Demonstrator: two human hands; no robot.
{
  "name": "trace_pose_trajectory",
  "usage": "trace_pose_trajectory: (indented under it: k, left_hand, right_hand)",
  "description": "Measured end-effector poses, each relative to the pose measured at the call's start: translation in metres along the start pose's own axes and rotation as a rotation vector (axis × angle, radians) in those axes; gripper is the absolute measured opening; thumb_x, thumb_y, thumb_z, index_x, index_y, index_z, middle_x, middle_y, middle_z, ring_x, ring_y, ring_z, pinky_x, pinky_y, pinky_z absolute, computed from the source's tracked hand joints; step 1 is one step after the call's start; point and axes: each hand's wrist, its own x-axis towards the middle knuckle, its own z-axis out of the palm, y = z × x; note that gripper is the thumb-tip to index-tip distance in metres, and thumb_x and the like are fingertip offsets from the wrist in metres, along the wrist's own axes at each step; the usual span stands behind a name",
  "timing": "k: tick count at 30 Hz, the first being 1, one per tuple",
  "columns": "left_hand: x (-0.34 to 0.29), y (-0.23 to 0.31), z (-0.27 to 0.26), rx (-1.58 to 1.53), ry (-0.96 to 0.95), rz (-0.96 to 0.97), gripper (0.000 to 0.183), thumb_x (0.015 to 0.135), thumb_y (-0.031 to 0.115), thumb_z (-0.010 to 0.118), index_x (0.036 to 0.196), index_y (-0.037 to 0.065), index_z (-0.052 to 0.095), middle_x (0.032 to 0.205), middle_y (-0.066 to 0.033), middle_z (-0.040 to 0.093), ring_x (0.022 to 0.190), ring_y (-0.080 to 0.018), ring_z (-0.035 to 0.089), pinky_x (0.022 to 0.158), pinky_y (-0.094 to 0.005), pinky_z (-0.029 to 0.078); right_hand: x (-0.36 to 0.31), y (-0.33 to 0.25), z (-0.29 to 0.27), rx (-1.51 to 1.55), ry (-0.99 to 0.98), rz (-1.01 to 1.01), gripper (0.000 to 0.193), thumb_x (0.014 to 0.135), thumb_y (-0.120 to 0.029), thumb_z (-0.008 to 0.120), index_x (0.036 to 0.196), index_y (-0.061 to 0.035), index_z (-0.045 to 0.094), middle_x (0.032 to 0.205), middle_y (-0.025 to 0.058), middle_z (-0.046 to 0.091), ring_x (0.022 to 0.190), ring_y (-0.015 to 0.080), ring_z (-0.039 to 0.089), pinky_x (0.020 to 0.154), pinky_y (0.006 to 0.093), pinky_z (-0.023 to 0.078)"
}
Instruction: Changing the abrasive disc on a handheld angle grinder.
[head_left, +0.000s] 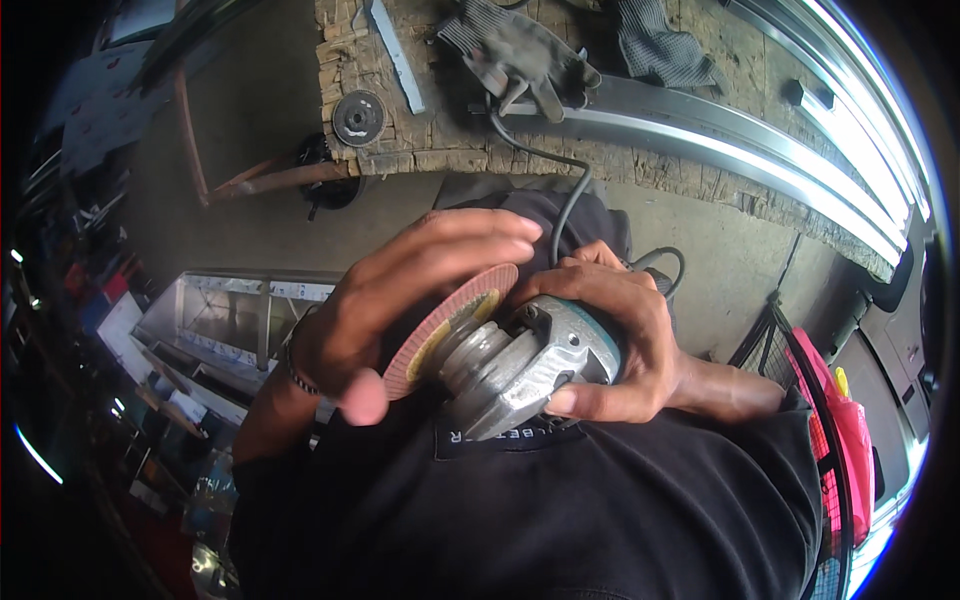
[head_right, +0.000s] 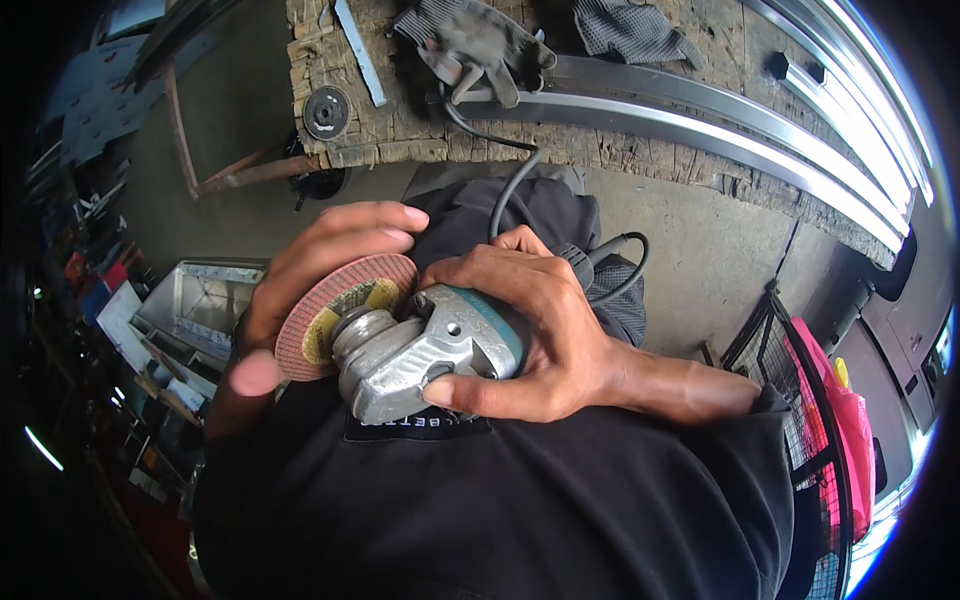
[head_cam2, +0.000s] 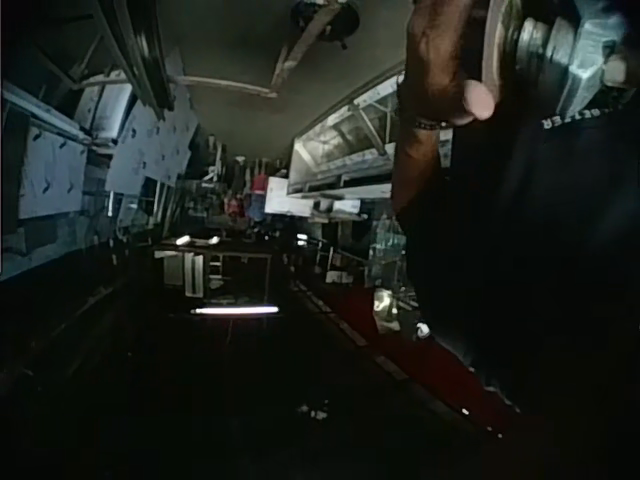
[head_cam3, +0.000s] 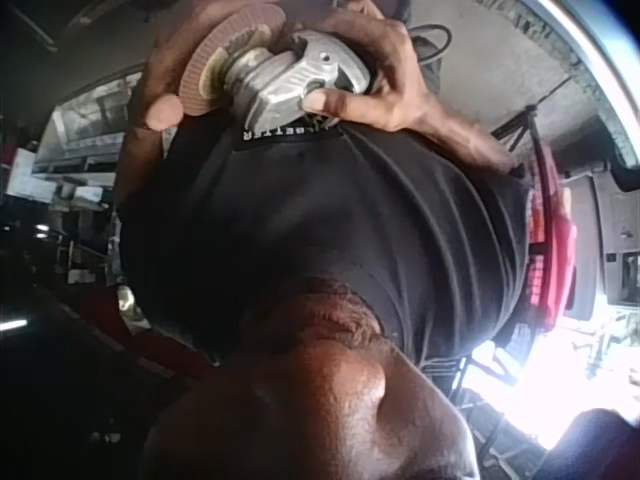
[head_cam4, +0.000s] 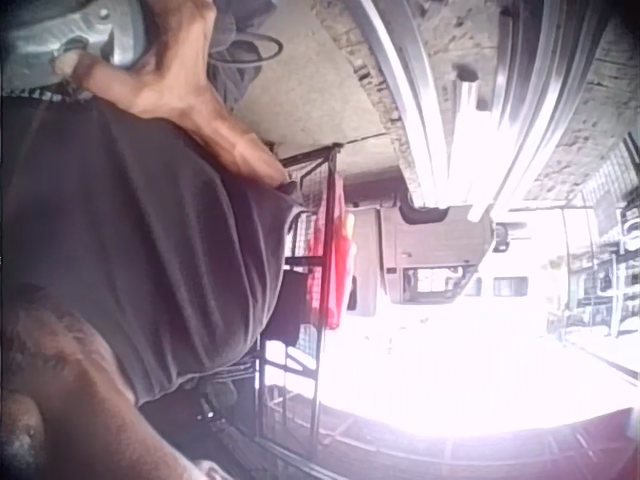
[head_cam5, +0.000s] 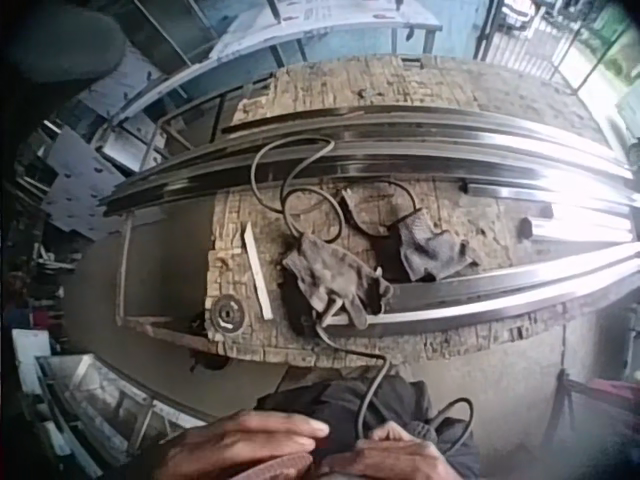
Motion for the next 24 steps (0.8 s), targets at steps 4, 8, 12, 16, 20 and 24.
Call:
trace_pose_trajectory:
  k: [4, 8, 12, 16, 20, 24]
  left_hand:
    - [-0.016, -0.019, 0.032, -0.263, 0.255, 0.092, 0.105, 0.082, 0.085, 0.048, 0.122, -0.012, 0.056, 0.122, -0.0283, 0.058, 0.112, -0.0346, 0.061, 0.092, -0.0426, 0.051]
    - [0.005, 0.013, 0.014, 0.074, 0.204, -0.233, 0.099, 0.089, 0.082, 0.038, 0.119, -0.011, 0.06, 0.109, -0.0245, 0.063, 0.102, -0.0328, 0.064, 0.087, -0.0401, 0.051]
    - [0.005, 0.015, -0.003, -0.191, -0.035, -0.494, 0.106, 0.087, 0.086, 0.031, 0.126, -0.01, 0.056, 0.113, -0.0226, 0.061, 0.105, -0.0307, 0.063, 0.091, -0.0384, 0.048]
    - [-0.004, 0.019, 0.011, -0.29, 0.123, -0.356, 0.104, 0.086, 0.08, 0.047, 0.139, -0.01, 0.042, 0.128, -0.0232, 0.056, 0.112, -0.0284, 0.06, 0.099, -0.0396, 0.047]
    - [-0.008, 0.022, 0.002, -0.131, 0.059, -0.372, 0.093, 0.09, 0.067, 0.059, 0.137, -0.012, 0.04, 0.13, -0.0301, 0.052, 0.123, -0.0337, 0.057, 0.103, -0.043, 0.047]
    - [-0.002, 0.044, 0.002, 0.261, 0.223, -0.541, 0.068, 0.096, 0.042, 0.059, 0.137, -0.009, 0.041, 0.135, -0.0272, 0.051, 0.124, -0.0328, 0.056, 0.106, -0.0427, 0.045]
  right_hand:
    - [0.003, 0.002, 0.002, -0.006, -0.015, -0.003, 0.062, 0.067, -0.034, 0.083, 0.112, 0.004, 0.066, 0.096, 0.0124, 0.071, 0.086, 0.0245, 0.068, 0.084, 0.0337, 0.038]
    - [0.003, 0.001, 0.001, 0.003, 0.009, 0.016, 0.061, 0.067, -0.035, 0.082, 0.112, 0.0038, 0.066, 0.095, 0.0129, 0.071, 0.086, 0.0256, 0.068, 0.084, 0.0342, 0.038]
    - [0.004, 0.001, 0.001, -0.022, 0.003, 0.008, 0.061, 0.067, -0.036, 0.082, 0.111, 0.004, 0.066, 0.095, 0.0134, 0.07, 0.086, 0.0264, 0.068, 0.084, 0.0348, 0.038]
    - [0.006, 0.002, 0.002, -0.028, -0.001, 0.016, 0.062, 0.067, -0.036, 0.082, 0.111, 0.0042, 0.066, 0.095, 0.0139, 0.07, 0.086, 0.0272, 0.068, 0.085, 0.0354, 0.039]
    - [0.01, 0.004, 0.007, -0.026, 0.022, 0.036, 0.062, 0.067, -0.037, 0.081, 0.111, 0.0045, 0.066, 0.096, 0.0156, 0.07, 0.087, 0.0291, 0.068, 0.085, 0.0358, 0.041]
    - [0.022, 0.005, 0.005, 0.016, 0.096, 0.171, 0.055, 0.071, -0.035, 0.08, 0.105, 0.006, 0.065, 0.083, 0.0156, 0.071, 0.077, 0.026, 0.071, 0.075, 0.0342, 0.051]
